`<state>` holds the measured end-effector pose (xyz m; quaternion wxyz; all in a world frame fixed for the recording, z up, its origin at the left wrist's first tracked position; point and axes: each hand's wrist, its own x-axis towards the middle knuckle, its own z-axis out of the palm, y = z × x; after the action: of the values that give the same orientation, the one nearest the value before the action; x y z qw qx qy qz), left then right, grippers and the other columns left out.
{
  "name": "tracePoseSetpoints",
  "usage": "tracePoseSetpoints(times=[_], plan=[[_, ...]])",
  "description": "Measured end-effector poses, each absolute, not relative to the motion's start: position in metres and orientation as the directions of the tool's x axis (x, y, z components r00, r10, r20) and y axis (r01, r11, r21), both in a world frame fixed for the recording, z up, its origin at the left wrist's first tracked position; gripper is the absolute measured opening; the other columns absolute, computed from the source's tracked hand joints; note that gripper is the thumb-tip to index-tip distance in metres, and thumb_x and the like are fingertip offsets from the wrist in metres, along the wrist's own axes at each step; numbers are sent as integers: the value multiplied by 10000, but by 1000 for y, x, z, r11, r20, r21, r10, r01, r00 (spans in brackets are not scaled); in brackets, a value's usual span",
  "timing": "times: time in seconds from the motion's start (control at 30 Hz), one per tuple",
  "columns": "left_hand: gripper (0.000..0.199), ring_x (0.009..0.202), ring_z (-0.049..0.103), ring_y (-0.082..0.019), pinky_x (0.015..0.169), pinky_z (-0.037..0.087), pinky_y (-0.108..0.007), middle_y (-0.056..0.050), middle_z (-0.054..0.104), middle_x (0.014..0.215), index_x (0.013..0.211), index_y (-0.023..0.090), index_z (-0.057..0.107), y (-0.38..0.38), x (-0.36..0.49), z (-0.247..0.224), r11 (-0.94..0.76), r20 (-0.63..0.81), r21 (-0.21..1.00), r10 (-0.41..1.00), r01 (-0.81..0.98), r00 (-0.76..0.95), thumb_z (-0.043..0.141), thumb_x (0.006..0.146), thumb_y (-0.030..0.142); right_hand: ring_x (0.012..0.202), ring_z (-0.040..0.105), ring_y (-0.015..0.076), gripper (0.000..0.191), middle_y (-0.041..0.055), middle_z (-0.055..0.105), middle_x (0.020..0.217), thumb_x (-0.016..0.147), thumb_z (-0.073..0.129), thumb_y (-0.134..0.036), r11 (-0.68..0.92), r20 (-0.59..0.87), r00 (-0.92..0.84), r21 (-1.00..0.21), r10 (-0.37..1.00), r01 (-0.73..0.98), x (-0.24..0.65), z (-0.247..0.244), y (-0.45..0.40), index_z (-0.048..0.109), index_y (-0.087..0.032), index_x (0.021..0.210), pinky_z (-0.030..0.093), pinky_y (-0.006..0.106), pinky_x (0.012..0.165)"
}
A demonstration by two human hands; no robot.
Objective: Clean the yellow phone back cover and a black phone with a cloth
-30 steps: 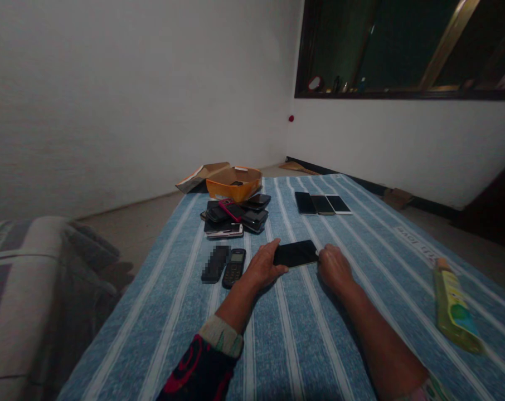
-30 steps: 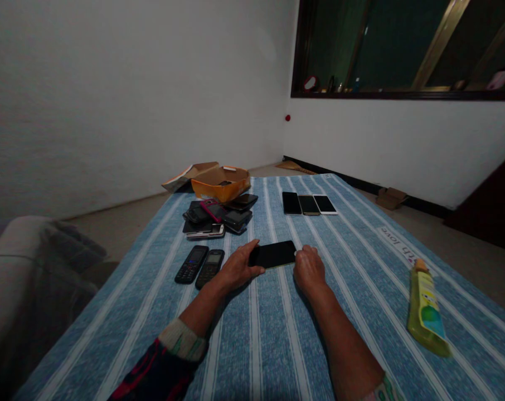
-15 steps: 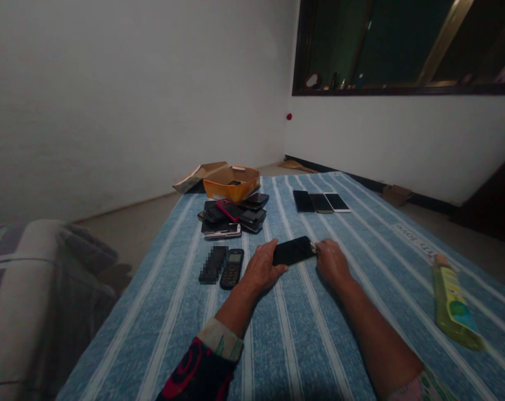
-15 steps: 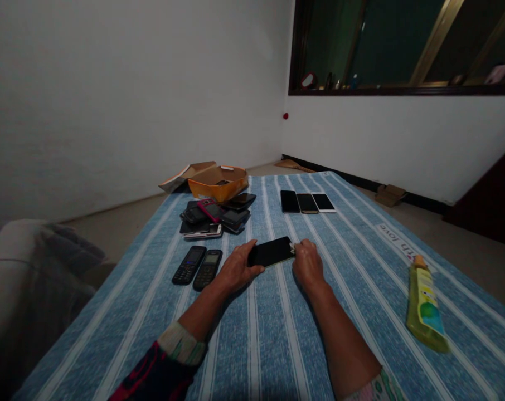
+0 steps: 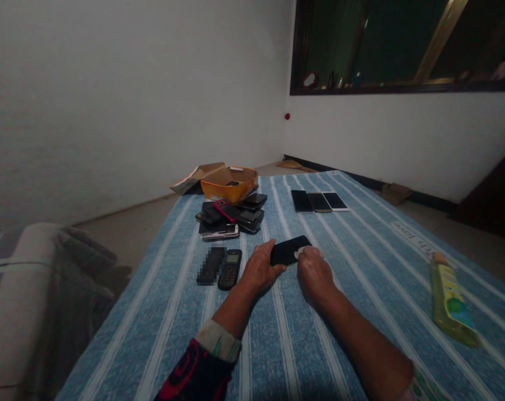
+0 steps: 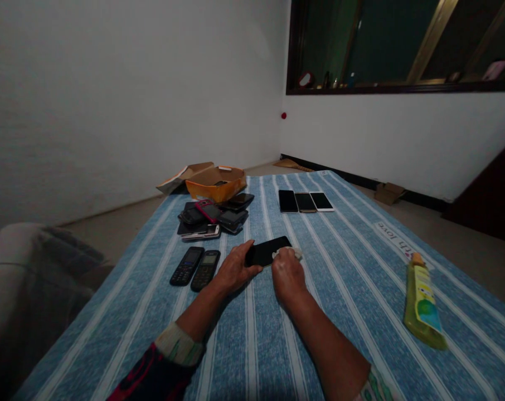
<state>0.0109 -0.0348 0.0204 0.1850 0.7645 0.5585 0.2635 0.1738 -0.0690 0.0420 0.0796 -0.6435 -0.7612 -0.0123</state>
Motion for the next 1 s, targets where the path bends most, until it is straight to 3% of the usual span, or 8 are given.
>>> tracePoseSetpoints(times=[0.17, 0.4, 0.67, 0.83, 1.0], plan=[[783, 1255, 505, -319, 1054, 418, -461, -166, 558, 1332, 1397, 111, 419, -33, 9, 17, -321, 214, 569, 947, 757, 241, 756, 711, 281, 1045, 545, 247, 302, 144, 640, 1049, 925, 416, -58, 282, 163, -258, -146, 952, 948, 167, 41, -70, 706, -109, 993, 428, 300, 848], [783, 1241, 512, -318, 1039, 429, -472, -164, 557, 1333, 1406, 121, 404, -35, 8, 19, -356, 221, 566, 934, 744, 279, 744, 727, 311, 1050, 537, 231, 288, 132, 640, 1036, 895, 442, -27, 205, 195, -163, -217, 967, 954, 183, 40, -62, 705, -123, 965, 419, 291, 868], [747, 1262, 488, -326, 1062, 406, -487, -173, 547, 1358, 1405, 90, 402, -33, 6, 15, -383, 240, 545, 924, 746, 299, 701, 748, 283, 1016, 531, 222, 246, 114, 636, 1025, 901, 474, -64, 402, 243, -338, -295, 909, 867, 159, 27, -68, 700, -136, 967, 414, 297, 858], [885, 1276, 482, -331, 1064, 401, -506, -147, 533, 1375, 1431, 156, 377, -34, -2, 19, -394, 208, 592, 918, 703, 338, 779, 654, 287, 1020, 519, 223, 265, 103, 625, 995, 853, 474, -21, 318, 269, -241, -296, 933, 901, 176, 26, -55, 689, -146, 943, 408, 293, 848], [909, 1257, 491, -323, 1050, 416, -478, -144, 555, 1337, 1423, 141, 392, -33, -4, 20, -380, 189, 599, 922, 705, 337, 800, 619, 257, 1007, 516, 231, 268, 112, 621, 973, 857, 455, -12, 276, 262, -207, -263, 943, 924, 176, 28, -51, 687, -131, 920, 403, 304, 847]])
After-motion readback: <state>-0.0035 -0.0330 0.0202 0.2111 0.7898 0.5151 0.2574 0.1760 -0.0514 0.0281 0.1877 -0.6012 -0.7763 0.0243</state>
